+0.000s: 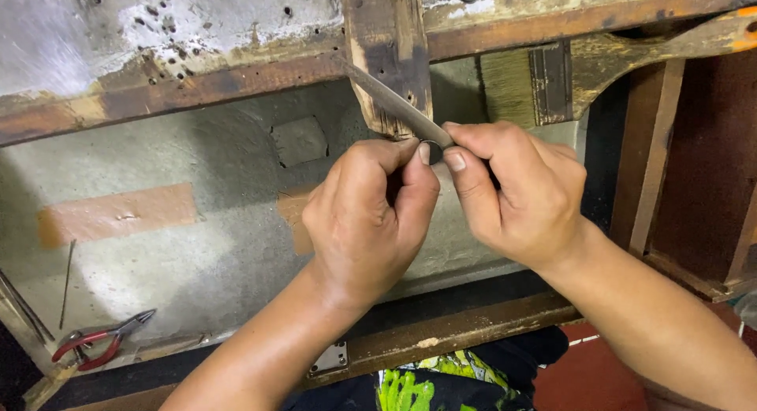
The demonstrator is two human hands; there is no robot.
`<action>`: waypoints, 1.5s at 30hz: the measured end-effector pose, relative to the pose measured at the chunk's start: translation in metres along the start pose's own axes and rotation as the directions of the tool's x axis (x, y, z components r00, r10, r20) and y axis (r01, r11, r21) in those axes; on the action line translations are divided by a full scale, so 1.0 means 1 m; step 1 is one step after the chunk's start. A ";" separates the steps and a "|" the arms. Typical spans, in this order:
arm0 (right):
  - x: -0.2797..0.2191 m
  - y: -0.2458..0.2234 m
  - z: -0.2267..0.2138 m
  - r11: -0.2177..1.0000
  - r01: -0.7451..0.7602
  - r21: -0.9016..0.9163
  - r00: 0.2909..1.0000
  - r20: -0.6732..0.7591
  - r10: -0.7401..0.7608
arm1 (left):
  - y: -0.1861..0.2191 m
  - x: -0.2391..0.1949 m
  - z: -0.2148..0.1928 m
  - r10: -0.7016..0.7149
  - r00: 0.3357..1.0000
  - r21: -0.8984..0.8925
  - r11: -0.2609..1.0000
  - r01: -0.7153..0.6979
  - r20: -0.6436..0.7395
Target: Filing the joints of small metal rings at a jewelry workbench to smooth the edges.
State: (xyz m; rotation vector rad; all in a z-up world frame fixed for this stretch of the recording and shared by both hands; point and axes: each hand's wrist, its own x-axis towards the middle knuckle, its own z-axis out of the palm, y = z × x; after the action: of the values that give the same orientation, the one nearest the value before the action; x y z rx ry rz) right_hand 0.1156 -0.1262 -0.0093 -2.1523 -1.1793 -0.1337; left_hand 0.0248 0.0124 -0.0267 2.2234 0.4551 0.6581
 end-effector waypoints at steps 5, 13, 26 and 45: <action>-0.014 0.007 -0.004 1.000 0.020 -0.006 1.000 0.016 -0.020 | -0.002 -0.001 0.001 0.010 1.000 -0.003 1.000 -0.010 0.001; -0.061 0.032 -0.018 0.999 -0.048 -0.003 0.999 0.018 0.048 | 0.000 0.002 0.001 -0.003 1.000 -0.032 0.999 0.002 -0.016; -0.006 0.007 -0.003 1.000 0.015 0.020 1.000 -0.004 -0.015 | 0.003 0.003 -0.002 -0.023 1.000 -0.058 0.998 0.023 0.010; -0.049 0.027 -0.012 0.999 0.027 0.037 1.000 0.001 -0.027 | -0.001 0.001 0.001 -0.013 1.000 -0.053 0.999 0.014 0.023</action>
State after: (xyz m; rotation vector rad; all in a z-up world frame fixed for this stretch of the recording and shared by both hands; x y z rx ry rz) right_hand 0.1101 -0.1781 -0.0326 -2.1056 -1.2032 -0.1212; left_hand 0.0261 0.0133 -0.0273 2.1743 0.4356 0.6302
